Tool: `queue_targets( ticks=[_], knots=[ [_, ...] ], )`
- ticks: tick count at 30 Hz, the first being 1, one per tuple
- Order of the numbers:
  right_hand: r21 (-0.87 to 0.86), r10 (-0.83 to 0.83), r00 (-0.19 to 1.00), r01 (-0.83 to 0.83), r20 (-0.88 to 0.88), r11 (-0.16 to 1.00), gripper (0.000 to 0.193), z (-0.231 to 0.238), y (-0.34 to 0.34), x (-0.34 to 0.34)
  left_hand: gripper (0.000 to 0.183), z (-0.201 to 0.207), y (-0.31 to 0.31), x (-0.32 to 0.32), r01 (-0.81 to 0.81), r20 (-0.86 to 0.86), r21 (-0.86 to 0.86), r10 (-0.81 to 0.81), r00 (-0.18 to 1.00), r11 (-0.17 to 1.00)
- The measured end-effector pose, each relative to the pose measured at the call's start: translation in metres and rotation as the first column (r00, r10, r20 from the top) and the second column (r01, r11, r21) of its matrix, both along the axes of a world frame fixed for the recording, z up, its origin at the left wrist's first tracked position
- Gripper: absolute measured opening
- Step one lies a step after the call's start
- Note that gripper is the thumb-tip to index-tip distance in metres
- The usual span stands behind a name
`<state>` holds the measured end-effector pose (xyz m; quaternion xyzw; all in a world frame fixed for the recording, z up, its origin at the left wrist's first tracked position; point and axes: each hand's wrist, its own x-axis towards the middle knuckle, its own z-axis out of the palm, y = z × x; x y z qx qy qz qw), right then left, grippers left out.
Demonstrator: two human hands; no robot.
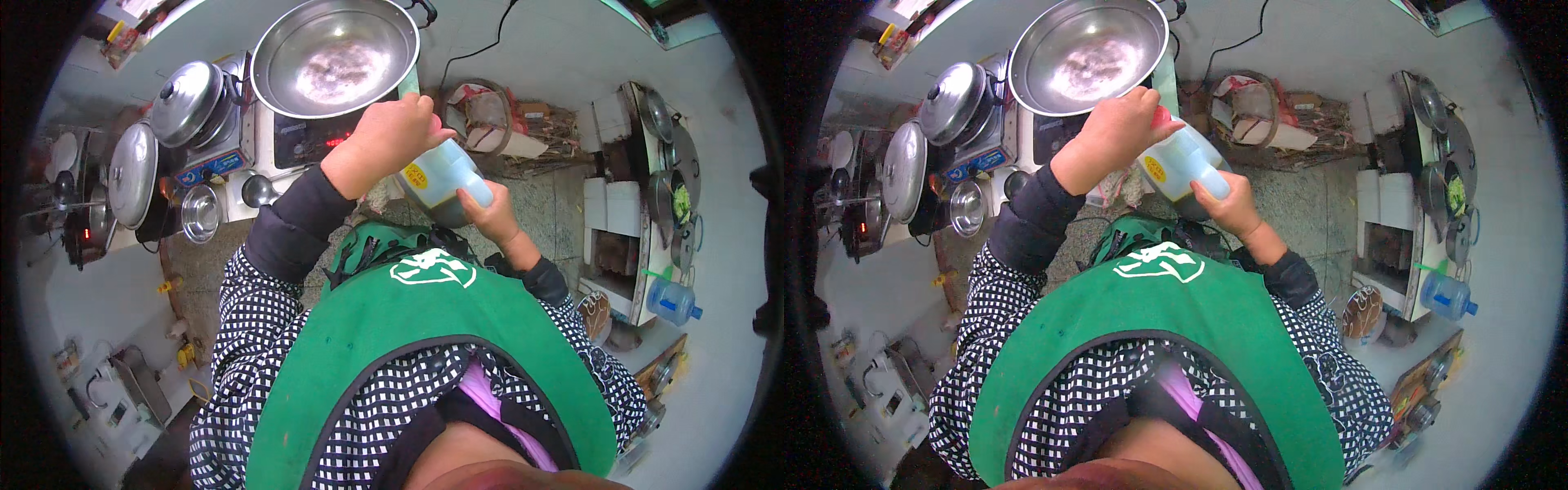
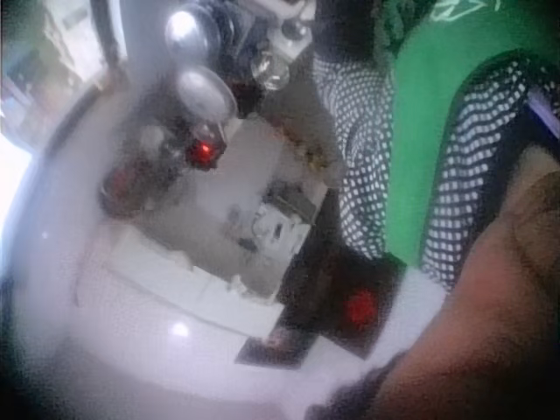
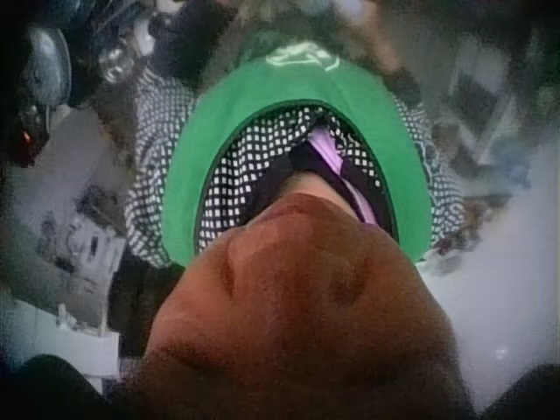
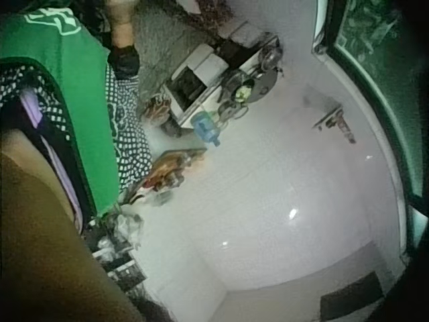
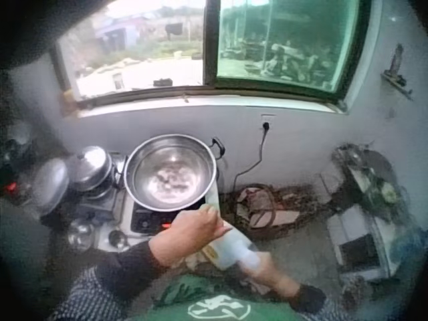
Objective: The person pours oil into a wok, adds chopped peppers and ginger, then stir-fries them. They add chopped cabbage, continue stir-frying, and season the dish with a packet of seasoning. The person washes their hands at the sink at the end.
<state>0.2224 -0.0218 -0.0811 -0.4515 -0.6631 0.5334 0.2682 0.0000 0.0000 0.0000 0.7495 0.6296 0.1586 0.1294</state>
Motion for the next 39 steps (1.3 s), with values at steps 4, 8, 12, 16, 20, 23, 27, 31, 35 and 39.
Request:
queue_targets(
  ticks=[4,8,12,16,20,23,27,31,35,39],
  knots=[
    [0.02,-0.004,1.0,0.004,-0.018,1.0,0.023,0.0,0.0,-0.001,0.031,-0.032,-0.01,-0.021,-0.144,0.291,0.196,0.083,0.953,0.97],
    [0.008,-0.012,1.0,0.012,-0.011,1.0,0.022,-0.004,0.004,-0.004,0.03,-0.095,-0.027,-0.044,-0.222,0.493,0.085,0.153,0.856,0.971],
    [-0.002,-0.036,0.999,0.036,0.035,0.999,0.023,0.004,0.006,-0.011,0.045,-0.155,-0.047,-0.055,-0.12,0.624,-0.105,0.159,0.765,0.987],
    [-0.041,-0.098,0.995,0.099,0.025,0.994,0.022,0.016,0.015,-0.029,0.057,-0.167,-0.038,-0.063,0.128,0.698,-0.196,0.047,0.714,0.972],
    [-0.045,-0.036,0.992,0.042,0.123,0.998,0.025,0.043,0.036,-0.041,0.06,-0.161,-0.028,-0.073,0.222,0.786,-0.198,0.02,0.618,0.955],
    [-0.065,-0.031,0.981,0.044,0.19,0.997,0.027,0.067,0.05,-0.057,0.062,-0.16,-0.023,-0.079,0.273,0.83,-0.188,0.003,0.558,0.943],
    [-0.057,0.01,0.95,0.008,0.312,0.998,0.035,0.101,0.071,-0.088,0.066,-0.155,-0.014,-0.087,0.315,0.897,-0.197,0.041,0.441,0.929],
    [-0.112,0.0,0.922,0.047,0.386,0.993,0.037,0.126,0.092,-0.121,0.071,-0.146,-0.003,-0.093,0.27,0.924,-0.19,0.079,0.375,0.944],
    [-0.051,0.01,0.856,0.02,0.517,0.999,0.043,0.142,0.113,-0.147,0.071,-0.138,0.005,-0.104,0.286,0.951,-0.184,0.098,0.292,0.94],
    [-0.108,0.07,0.821,-0.01,0.567,0.994,0.051,0.15,0.131,-0.167,0.071,-0.13,0.008,-0.114,0.338,0.971,-0.22,0.171,0.168,0.915]
  ],
)
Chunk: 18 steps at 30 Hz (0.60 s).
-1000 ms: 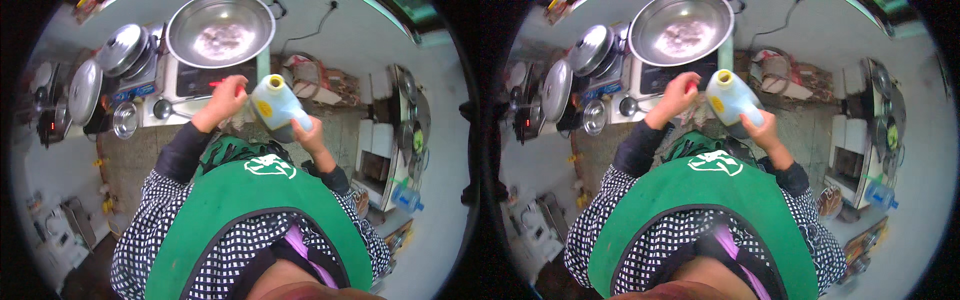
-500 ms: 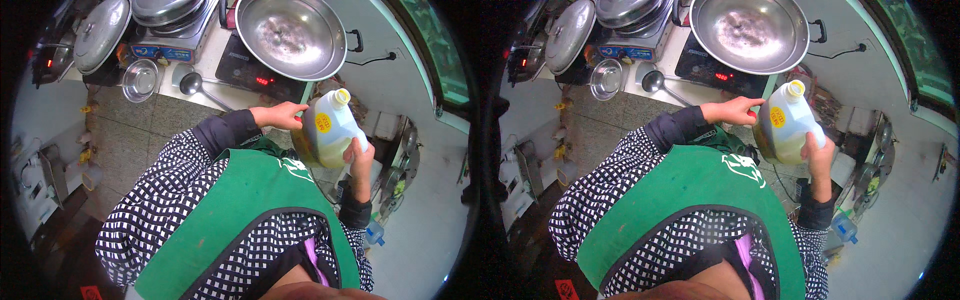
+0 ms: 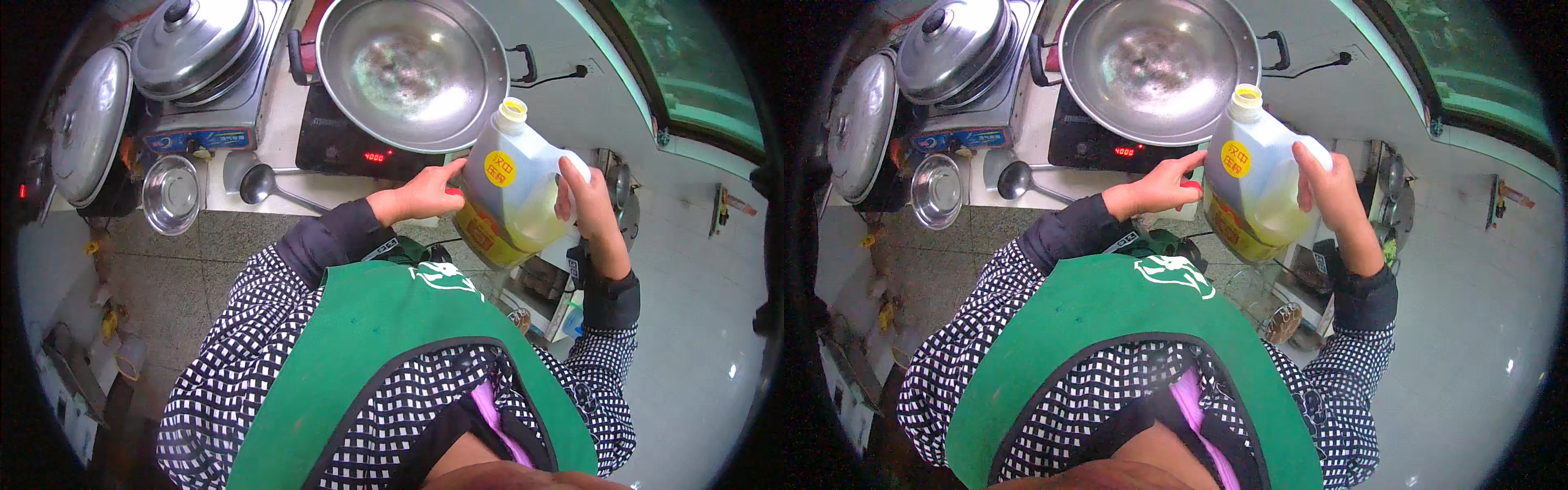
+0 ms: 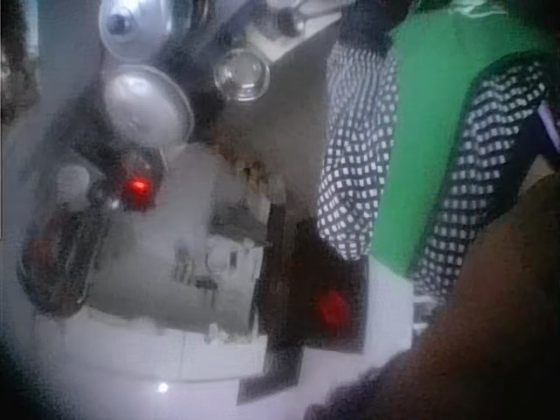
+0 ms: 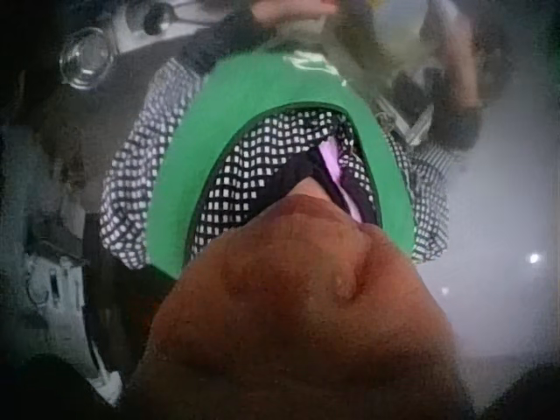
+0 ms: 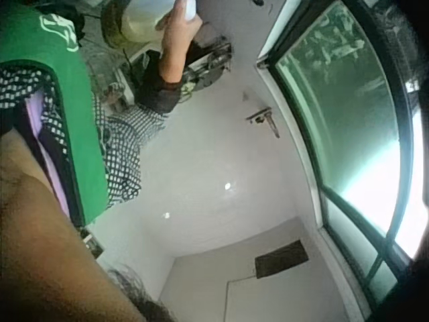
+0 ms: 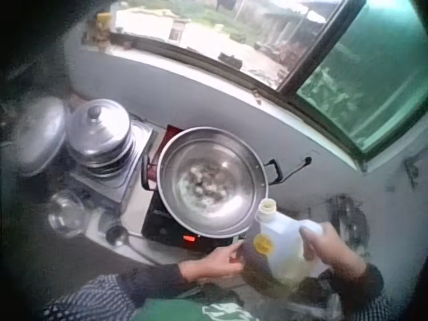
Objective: The person pours oil into a wok, adds chopped peppers and ginger, then stir-fries them. They add chopped cabbage, continue stir-frying, and season the dish with a packet of seasoning. The person washes their hands at the sink at the end.
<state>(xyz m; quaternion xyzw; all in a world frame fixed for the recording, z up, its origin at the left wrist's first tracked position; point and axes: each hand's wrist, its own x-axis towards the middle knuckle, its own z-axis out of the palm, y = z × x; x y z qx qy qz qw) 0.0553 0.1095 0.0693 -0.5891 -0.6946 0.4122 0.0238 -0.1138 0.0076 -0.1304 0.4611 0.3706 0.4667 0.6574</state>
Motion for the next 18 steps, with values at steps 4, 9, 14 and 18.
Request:
queue_targets(
  ticks=[4,9,14,18],
  knots=[
    [-0.067,-0.001,1.0,0.003,0.027,0.998,0.05,0.004,0.013,-0.016,0.072,0.002,0.0,-0.005,0.039,0.077,-0.023,-0.037,0.996,0.999],
    [-0.109,0.019,0.996,-0.01,0.087,0.994,0.05,0.008,0.022,-0.029,0.07,-0.002,-0.002,-0.003,0.084,0.144,-0.065,-0.074,0.987,0.994],
    [-0.162,0.032,0.988,-0.007,0.151,0.987,0.051,0.01,0.032,-0.039,0.068,-0.004,-0.003,0.001,0.103,0.199,-0.074,-0.086,0.976,0.992],
    [-0.209,0.017,0.988,0.016,0.152,0.978,0.053,0.009,0.038,-0.044,0.068,-0.003,-0.003,0.0,0.095,0.231,-0.074,-0.076,0.97,0.993]
  ],
)
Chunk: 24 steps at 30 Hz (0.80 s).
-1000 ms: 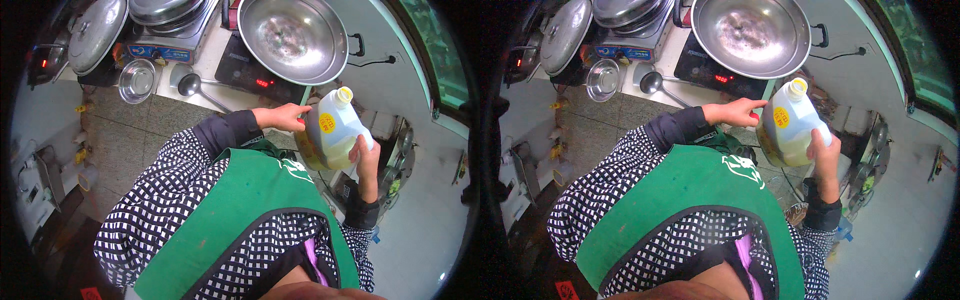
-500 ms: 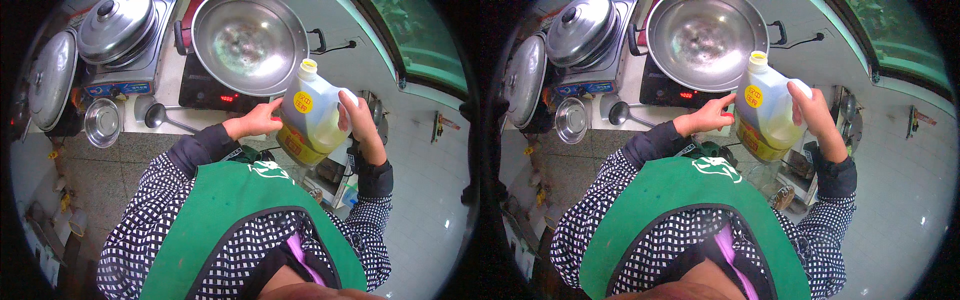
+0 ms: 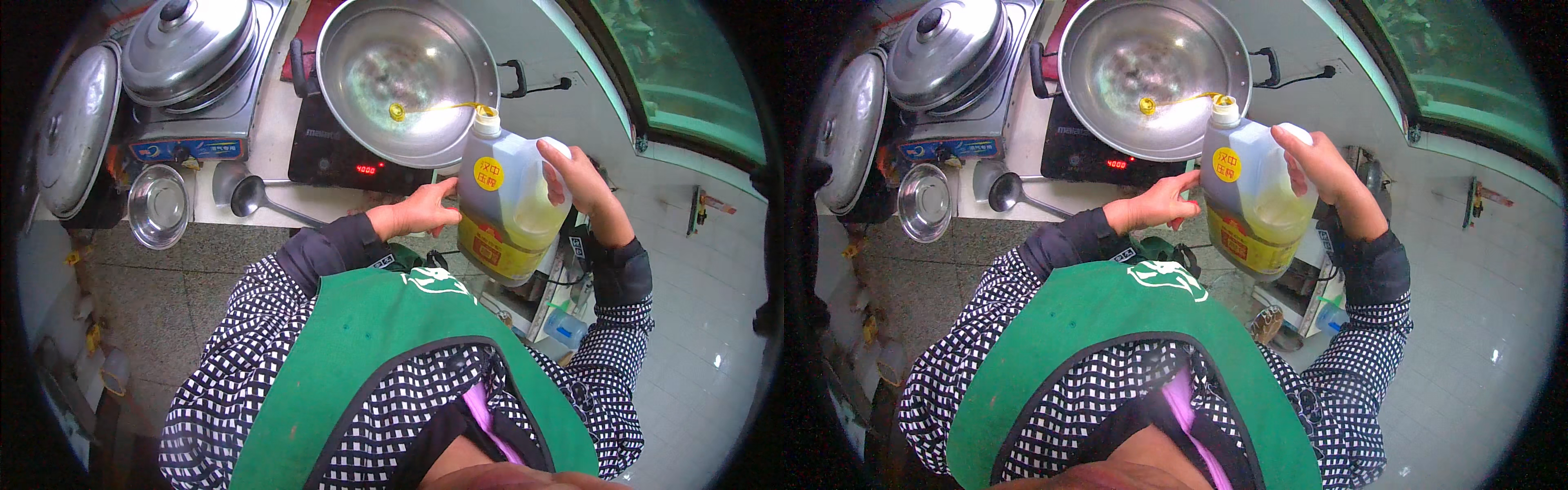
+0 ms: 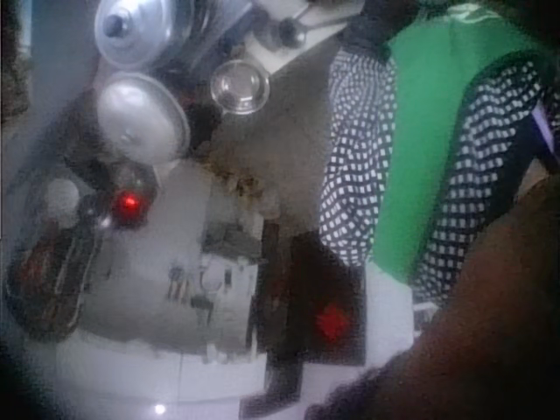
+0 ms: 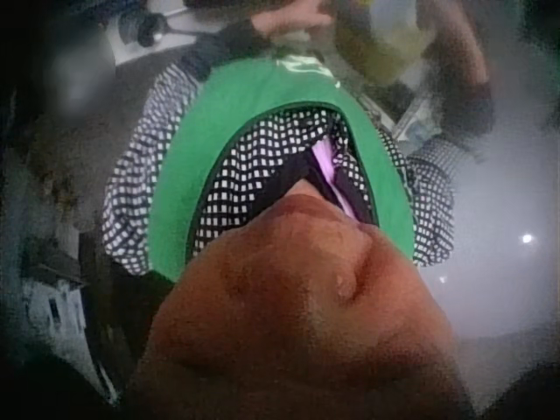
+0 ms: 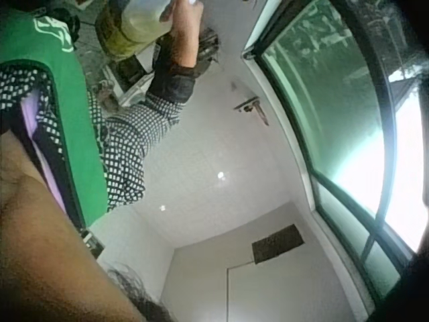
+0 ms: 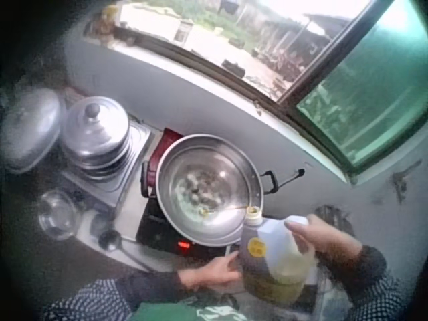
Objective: The person pours oil into a wok, adds chopped peppers and ginger, then stir-fries them. They add chopped cabbage, continue stir-frying, and season the dish with a packet of seasoning. The person washes their hands at the sink at the end.
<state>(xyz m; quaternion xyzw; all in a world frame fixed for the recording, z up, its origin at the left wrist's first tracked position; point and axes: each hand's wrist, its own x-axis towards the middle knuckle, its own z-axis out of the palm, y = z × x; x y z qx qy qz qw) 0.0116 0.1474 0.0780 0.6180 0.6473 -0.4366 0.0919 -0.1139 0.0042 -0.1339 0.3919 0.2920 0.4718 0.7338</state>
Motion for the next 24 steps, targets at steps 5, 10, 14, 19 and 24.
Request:
queue_targets(
  ticks=[5,10,14,19,24],
  knots=[
    [-0.002,0.0,1.0,0.0,0.0,1.0,0.054,-0.0018,0.0014,0.0,0.068,0.0013,0.0002,-0.004,-0.012,0.007,0.017,0.012,1.0,1.0],
    [-0.026,-0.02,1.0,0.02,-0.008,0.999,0.055,-0.003,0.0025,0.0026,0.069,0.0021,0.0022,-0.005,-0.01,0.02,-0.017,0.011,1.0,1.0],
    [-0.026,0.011,1.0,-0.011,0.001,1.0,0.055,-0.0032,0.0036,0.0031,0.069,0.0021,0.0026,-0.005,0.008,0.022,-0.037,-0.007,1.0,0.999],
    [-0.046,0.014,1.0,-0.013,0.023,0.999,0.054,-0.0038,0.006,0.0021,0.07,0.0007,0.003,-0.0044,0.024,0.051,-0.042,-0.022,0.998,0.999],
    [-0.032,0.043,0.998,-0.042,0.049,0.999,0.054,-0.0076,0.0094,0.004,0.071,-0.0059,0.0074,-0.0001,0.063,0.044,-0.043,-0.061,0.997,0.997]
  ],
)
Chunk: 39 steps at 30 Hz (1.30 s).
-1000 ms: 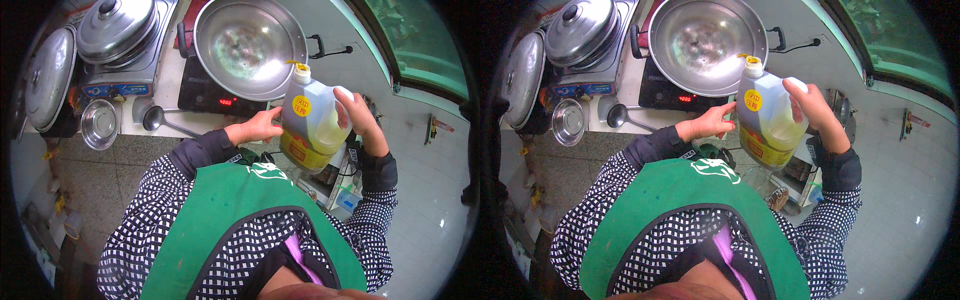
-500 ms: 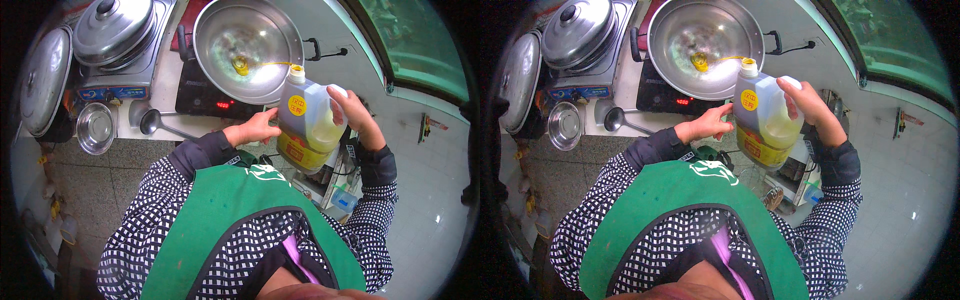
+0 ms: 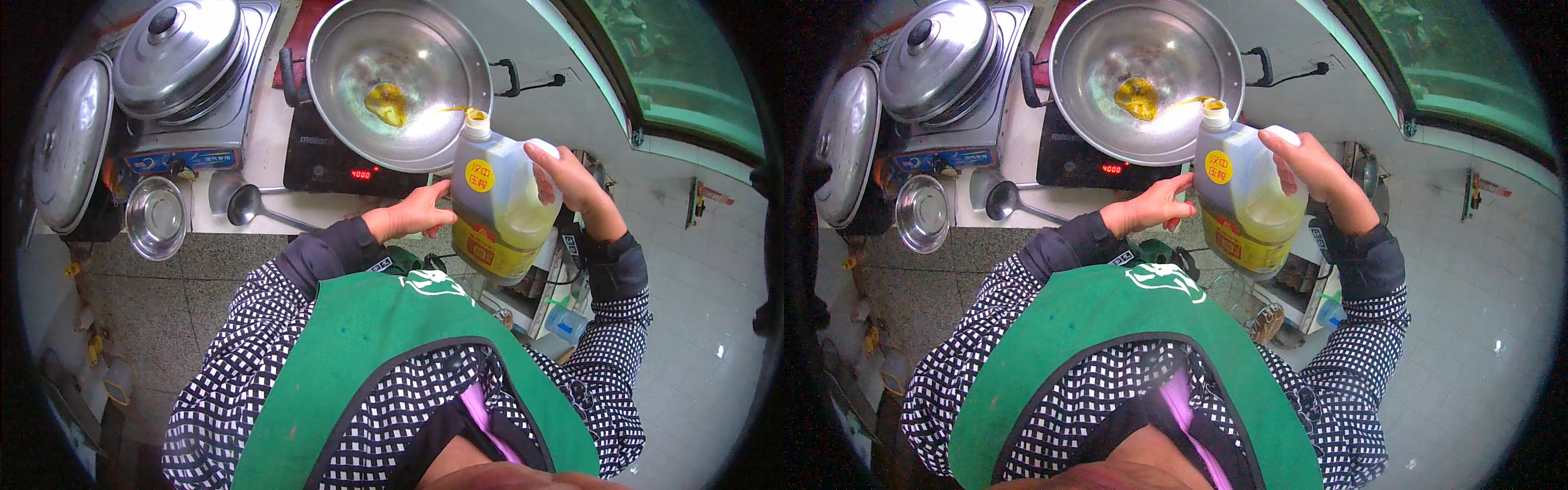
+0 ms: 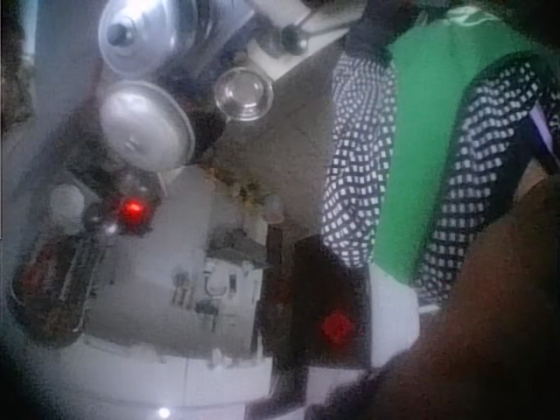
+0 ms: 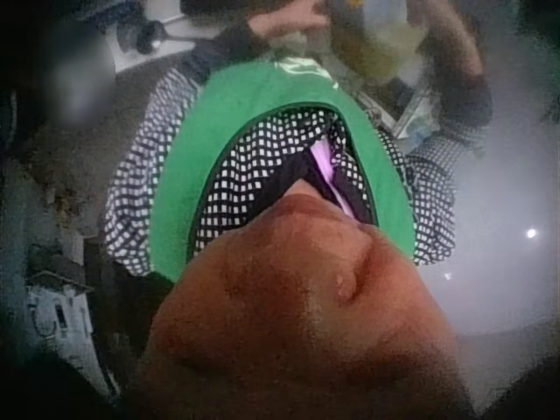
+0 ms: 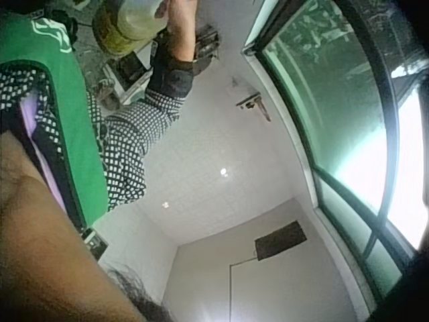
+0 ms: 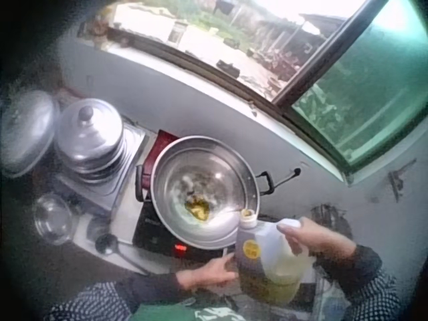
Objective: The person pours oil into a wok, adds chopped peppers and ginger, then stir-fries them. They add chopped cabbage, continue stir-frying, and season the dish with a packet of seasoning. The person washes their hands at the sink at the end.
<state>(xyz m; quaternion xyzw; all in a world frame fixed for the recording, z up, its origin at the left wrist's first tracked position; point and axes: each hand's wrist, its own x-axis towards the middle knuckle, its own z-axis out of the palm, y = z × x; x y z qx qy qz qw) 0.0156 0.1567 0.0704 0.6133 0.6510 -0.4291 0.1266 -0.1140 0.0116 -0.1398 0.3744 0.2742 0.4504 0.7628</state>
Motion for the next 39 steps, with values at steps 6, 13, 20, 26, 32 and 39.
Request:
queue_targets(
  ticks=[6,13,20,26,32,39],
  knots=[
    [-0.014,-0.028,0.999,0.028,0.016,1.0,0.054,-0.005,0.003,0.001,0.07,-0.006,0.002,0.004,0.021,0.003,-0.024,-0.021,1.0,0.999],
    [0.079,0.007,0.999,-0.003,-0.045,0.997,0.054,-0.002,-0.012,0.014,0.071,-0.004,0.004,-0.003,-0.002,-0.057,-0.001,0.002,0.998,1.0],
    [0.085,-0.042,0.977,0.061,-0.207,0.995,0.053,-0.009,-0.03,0.033,0.066,0.0,0.002,-0.007,-0.115,-0.111,-0.02,0.113,0.987,0.993],
    [0.064,-0.034,0.977,0.048,-0.212,0.997,0.052,-0.013,-0.038,0.039,0.068,-0.004,-0.002,-0.01,-0.1,-0.09,-0.026,0.097,0.991,0.995],
    [0.121,-0.027,0.969,0.058,-0.244,0.991,0.048,-0.018,-0.059,0.054,0.065,-0.011,-0.007,-0.009,-0.054,-0.117,-0.015,0.052,0.992,0.998],
    [0.103,-0.039,0.927,0.083,-0.374,0.991,0.041,-0.04,-0.092,0.093,0.031,0.001,-0.004,-0.016,-0.443,-0.287,0.219,0.491,0.823,0.869]
  ],
)
